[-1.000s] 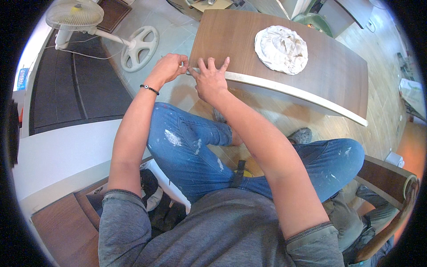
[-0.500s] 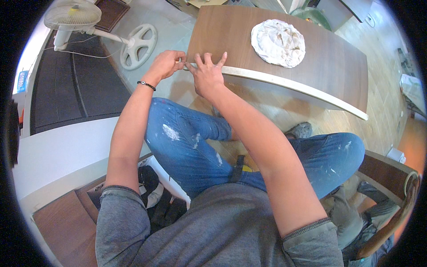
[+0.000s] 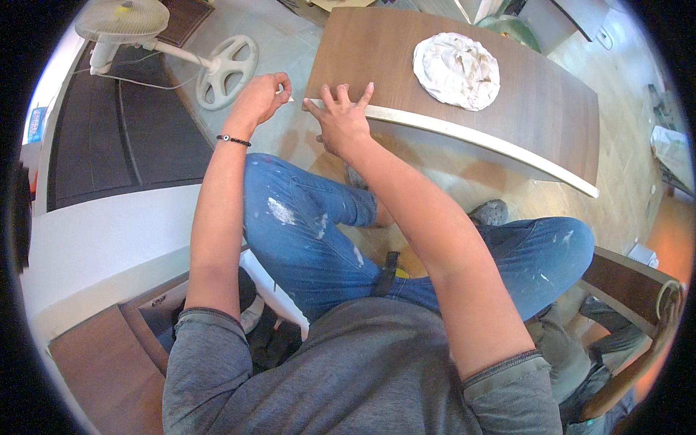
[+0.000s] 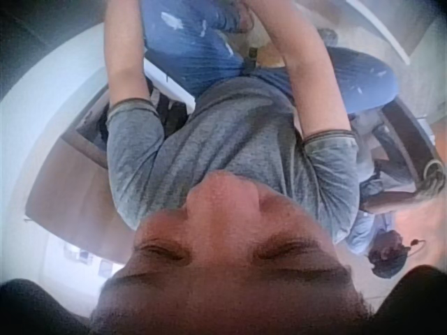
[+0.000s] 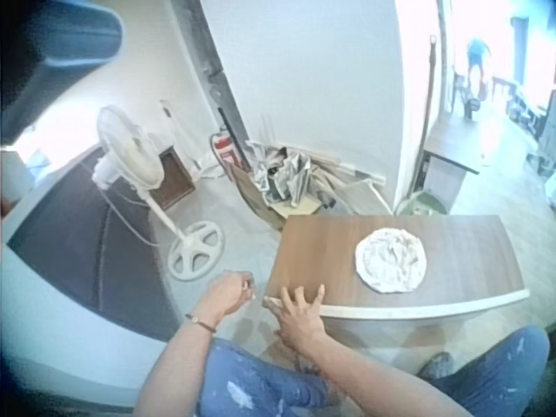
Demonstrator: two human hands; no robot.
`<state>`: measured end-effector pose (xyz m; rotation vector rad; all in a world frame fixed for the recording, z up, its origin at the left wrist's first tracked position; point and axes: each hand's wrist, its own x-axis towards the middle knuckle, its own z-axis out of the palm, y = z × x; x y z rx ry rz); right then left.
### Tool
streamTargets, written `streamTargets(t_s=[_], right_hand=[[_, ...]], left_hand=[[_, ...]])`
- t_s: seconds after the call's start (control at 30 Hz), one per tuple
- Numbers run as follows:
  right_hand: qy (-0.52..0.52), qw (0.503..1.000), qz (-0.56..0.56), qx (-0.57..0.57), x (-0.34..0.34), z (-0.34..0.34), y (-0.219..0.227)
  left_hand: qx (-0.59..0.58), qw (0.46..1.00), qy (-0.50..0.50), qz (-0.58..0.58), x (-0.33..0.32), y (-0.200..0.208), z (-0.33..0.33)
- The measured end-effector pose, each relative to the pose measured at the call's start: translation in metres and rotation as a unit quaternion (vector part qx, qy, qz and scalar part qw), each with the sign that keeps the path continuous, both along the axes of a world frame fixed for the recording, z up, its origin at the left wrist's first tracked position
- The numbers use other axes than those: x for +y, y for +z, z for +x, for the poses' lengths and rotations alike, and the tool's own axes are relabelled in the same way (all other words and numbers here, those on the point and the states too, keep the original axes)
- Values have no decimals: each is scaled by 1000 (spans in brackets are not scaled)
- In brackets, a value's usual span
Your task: The person wipes the edge of a wooden furniture piece with a cloth, applies masking tape along the edge, and then uses a paintbrush to apply a finish to the taped area. The person also wipes the surface with a cloth after applying the finish.
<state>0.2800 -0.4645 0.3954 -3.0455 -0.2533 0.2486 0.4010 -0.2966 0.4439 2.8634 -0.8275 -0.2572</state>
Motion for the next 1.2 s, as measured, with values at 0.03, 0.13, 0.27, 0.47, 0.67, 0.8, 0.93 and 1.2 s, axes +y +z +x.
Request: streamTargets(t_s=[0.03, 0.13, 0.27, 0.47, 0.67, 0.8, 0.93, 1.2], right_hand=[[1, 1000, 2, 2, 1, 0, 0], [-1, 1000, 3, 6, 2, -3, 0], [12, 999, 50, -7, -3, -8, 4], [1, 976, 192, -99, -67, -33, 23], [-37, 952, 299, -59, -155, -82, 108], [-57, 953, 296, -26, -187, -115, 143], [-140, 901, 401, -92, -190, -125, 126], [-130, 967, 184, -117, -202, -157, 135]], left_hand=[[-12, 1000, -1, -3, 0, 1, -1], [0, 1000, 22, -9, -6, 5, -2], [-48, 998, -3, -31, -1, 2, 3], [70, 970, 7, -234, -21, 23, -5], [255, 864, -36, -432, -74, 67, -39], [327, 854, -85, -396, -89, 98, -68], [363, 846, -134, -367, -119, 104, -89], [184, 937, -106, -277, -145, 73, -73]])
